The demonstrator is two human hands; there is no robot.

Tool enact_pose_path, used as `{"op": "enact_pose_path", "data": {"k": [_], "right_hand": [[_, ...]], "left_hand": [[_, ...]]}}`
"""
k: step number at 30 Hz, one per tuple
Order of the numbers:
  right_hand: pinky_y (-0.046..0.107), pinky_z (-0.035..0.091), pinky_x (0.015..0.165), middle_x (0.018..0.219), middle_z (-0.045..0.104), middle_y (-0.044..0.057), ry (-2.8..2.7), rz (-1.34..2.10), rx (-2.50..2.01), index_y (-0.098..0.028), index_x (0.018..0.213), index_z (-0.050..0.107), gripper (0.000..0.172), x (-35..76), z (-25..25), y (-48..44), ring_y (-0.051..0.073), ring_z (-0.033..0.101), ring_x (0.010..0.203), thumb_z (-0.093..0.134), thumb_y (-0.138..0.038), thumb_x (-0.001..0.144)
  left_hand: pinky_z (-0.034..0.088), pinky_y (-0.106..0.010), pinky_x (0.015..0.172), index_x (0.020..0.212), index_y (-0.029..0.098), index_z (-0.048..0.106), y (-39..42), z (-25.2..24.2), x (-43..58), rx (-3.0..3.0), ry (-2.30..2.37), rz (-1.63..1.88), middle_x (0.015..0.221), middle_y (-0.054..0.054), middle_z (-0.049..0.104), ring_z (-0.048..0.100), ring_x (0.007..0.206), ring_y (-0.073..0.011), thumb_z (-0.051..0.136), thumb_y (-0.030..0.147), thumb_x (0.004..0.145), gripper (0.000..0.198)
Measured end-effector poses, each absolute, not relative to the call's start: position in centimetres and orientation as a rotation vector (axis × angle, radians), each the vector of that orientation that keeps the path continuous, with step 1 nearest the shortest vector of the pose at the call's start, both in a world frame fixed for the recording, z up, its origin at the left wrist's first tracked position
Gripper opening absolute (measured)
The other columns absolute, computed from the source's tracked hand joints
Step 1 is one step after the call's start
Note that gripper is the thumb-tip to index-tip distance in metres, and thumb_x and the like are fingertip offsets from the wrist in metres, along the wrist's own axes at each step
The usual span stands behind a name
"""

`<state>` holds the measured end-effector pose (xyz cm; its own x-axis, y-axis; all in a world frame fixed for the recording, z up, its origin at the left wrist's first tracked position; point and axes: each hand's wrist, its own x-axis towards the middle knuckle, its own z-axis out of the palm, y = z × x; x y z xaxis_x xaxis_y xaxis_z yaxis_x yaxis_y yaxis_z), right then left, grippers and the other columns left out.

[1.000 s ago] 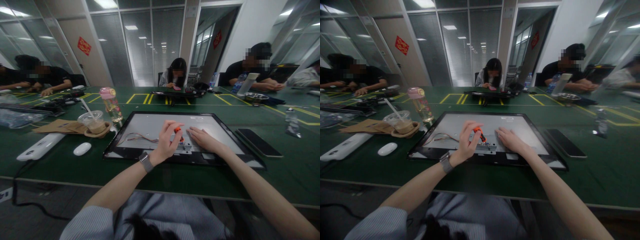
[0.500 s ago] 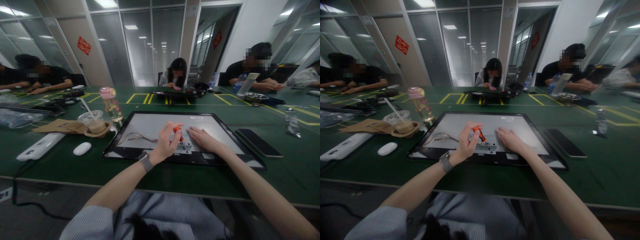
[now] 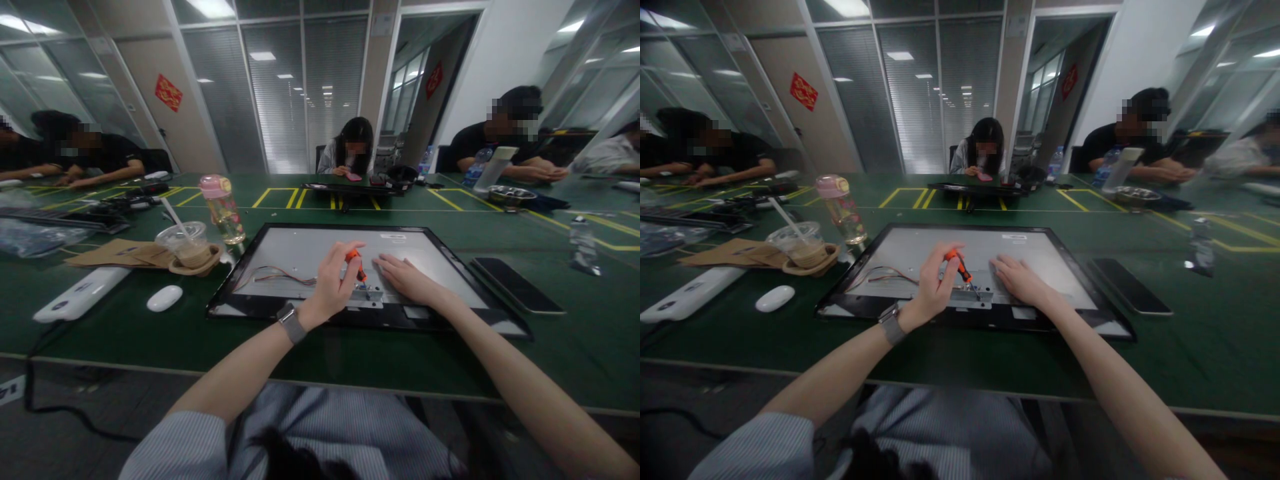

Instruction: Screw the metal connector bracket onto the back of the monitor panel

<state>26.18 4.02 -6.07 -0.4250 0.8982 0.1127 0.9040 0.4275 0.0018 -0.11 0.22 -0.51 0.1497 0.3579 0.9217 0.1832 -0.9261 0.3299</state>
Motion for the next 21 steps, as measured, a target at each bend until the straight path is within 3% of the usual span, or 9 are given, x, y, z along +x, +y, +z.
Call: {"op": "enact_pose_path", "data": {"k": [14,21], "right_hand": [[0.065,0.046,0.116,0.166,0.047,0.024,-2.584,-0.088,-1.676,-0.015,0.161,0.046,0.058,25.83,-5.79,3.97,0.036,0.049,0.151,0.027,-0.022,0.107],[0.061,0.046,0.117,0.165,0.048,0.023,-2.587,-0.087,-1.676,-0.016,0.161,0.047,0.058,25.72,-5.49,3.67,0.034,0.049,0.151,0.028,-0.021,0.107]], "left_hand": [[0.054,-0.029,0.082,0.127,0.019,0.061,0.06,-0.60,-0.25,2.300,0.495,1.855,0.101,-0.005,0.069,0.066,0.089,-0.0163,0.042,0.032,0.114,0.026],[0.055,-0.035,0.091,0.141,0.017,0.058,-0.24,-0.64,-0.42,2.332,0.506,1.829,0.118,-0.012,0.069,0.066,0.104,-0.0211,0.035,0.027,0.113,0.038]]}}
